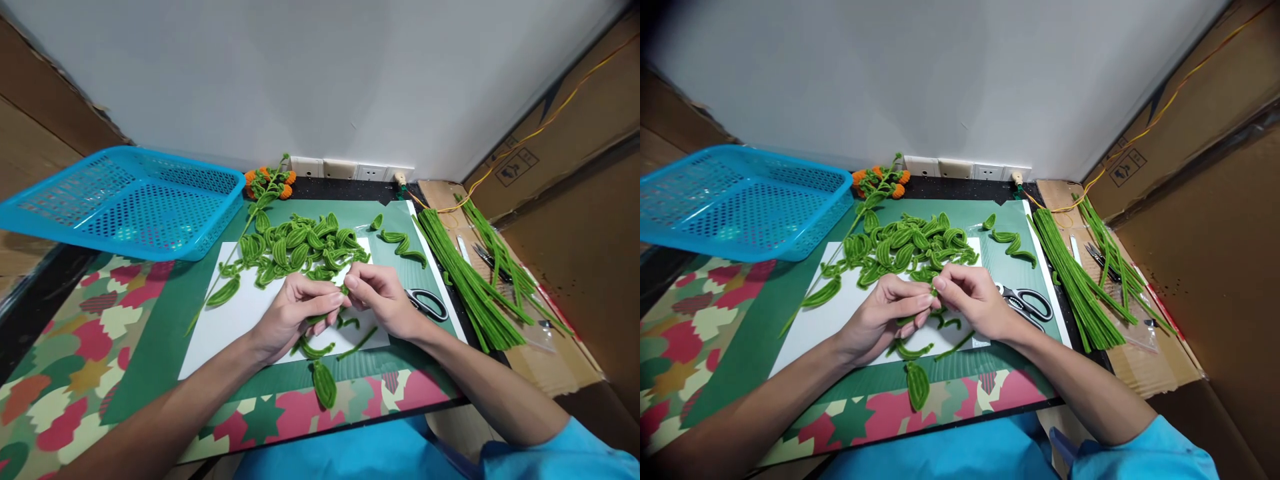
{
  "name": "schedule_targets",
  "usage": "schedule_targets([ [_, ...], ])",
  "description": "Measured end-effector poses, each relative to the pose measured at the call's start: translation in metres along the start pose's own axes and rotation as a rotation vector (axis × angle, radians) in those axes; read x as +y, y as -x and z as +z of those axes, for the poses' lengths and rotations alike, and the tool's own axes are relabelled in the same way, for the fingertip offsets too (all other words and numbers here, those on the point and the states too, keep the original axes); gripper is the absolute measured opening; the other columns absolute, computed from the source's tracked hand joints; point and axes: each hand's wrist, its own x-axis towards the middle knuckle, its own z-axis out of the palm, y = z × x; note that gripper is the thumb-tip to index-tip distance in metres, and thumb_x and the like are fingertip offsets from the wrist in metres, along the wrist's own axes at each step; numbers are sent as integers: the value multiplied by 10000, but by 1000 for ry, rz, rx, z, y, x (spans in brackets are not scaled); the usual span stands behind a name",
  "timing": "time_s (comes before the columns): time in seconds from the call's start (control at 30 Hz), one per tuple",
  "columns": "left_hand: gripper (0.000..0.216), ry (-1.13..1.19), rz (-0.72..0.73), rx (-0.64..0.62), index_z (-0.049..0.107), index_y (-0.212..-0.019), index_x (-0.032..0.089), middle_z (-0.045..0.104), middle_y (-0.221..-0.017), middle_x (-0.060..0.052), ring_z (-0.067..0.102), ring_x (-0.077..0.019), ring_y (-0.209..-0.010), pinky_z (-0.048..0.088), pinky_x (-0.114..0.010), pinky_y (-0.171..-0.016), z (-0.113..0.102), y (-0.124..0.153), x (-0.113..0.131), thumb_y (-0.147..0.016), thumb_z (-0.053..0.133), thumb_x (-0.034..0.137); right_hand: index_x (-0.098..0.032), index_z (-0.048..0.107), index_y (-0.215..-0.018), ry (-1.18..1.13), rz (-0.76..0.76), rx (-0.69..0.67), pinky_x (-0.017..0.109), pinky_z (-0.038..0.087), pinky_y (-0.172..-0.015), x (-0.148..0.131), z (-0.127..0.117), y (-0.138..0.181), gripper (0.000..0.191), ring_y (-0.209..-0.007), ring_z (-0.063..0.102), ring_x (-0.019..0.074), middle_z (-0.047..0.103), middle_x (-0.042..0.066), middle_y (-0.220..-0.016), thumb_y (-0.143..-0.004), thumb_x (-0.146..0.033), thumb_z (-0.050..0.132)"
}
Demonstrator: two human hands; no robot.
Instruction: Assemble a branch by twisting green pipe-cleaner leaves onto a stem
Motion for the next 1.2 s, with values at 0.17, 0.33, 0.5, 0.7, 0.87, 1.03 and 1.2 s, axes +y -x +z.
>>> schedule_targets([
  [0.17, 268, -29, 35, 4, 815, -757, 98, 618, -588, -30, 452, -57, -427, 294, -186, -388, 2, 0, 1, -860, 803, 345, -193, 577, -746, -36, 4, -18, 252, 324, -567, 5, -2, -2, 431, -586, 395, 101, 511, -42, -667, -1028, -515, 622],
  [0.33, 285, -88, 68, 25, 817, -780, 95, 614, -592, -26, 447, -63, -422, 308, -196, -379, 3, 1, 2, -860, 801, 368, -198, 559, -727, -205, 79, -41, 235, 304, -502, 7, 1, -2, 427, -526, 374, 86, 475, -56, -628, -1012, -501, 654],
  [0.5, 281, -572, 419, 121, 781, -736, 123, 646, -632, -35, 552, -105, -524, 425, -231, -470, 3, 1, 5, -969, 689, 250, -207, 499, -639, -371, 216, 42, 210, 269, -402, 5, 8, -3, 498, -442, 267, 61, 350, -95, -544, -941, -521, 741],
  [0.7, 177, -1585, 1066, -17, 746, -989, 166, 662, -726, -18, 625, -154, -628, 513, -280, -576, -13, -2, 13, -987, 587, 88, -229, 403, -612, -506, 535, 21, 169, 121, -347, -4, 5, -7, 567, -434, 93, 26, 238, -143, -516, -790, -507, 864],
  [0.87, 191, -1621, 1087, -3, 717, -1040, 172, 642, -732, -9, 627, -159, -636, 518, -283, -589, -20, -4, 5, -991, 558, 78, -233, 389, -635, -419, 514, 3, 171, 163, -356, -3, 1, -8, 576, -436, 135, 37, 262, -135, -524, -828, -565, 819],
  [1.03, 171, -1172, 833, 155, 761, -987, 157, 703, -777, -38, 607, -142, -650, 472, -275, -599, -11, -4, -6, -998, 594, 120, -217, 492, -735, -70, 244, 3, 214, 313, -446, 3, -3, -6, 474, -484, 340, 81, 418, -80, -590, -978, -592, 651],
  [1.2, 261, -669, 429, 118, 769, -768, 151, 649, -653, -11, 572, -114, -577, 451, -240, -550, 1, -1, 2, -993, 666, 233, -199, 581, -880, 435, -138, 7, 250, 370, -609, 0, -12, 1, 255, -640, 456, 116, 514, -29, -731, -1087, -324, 499],
])
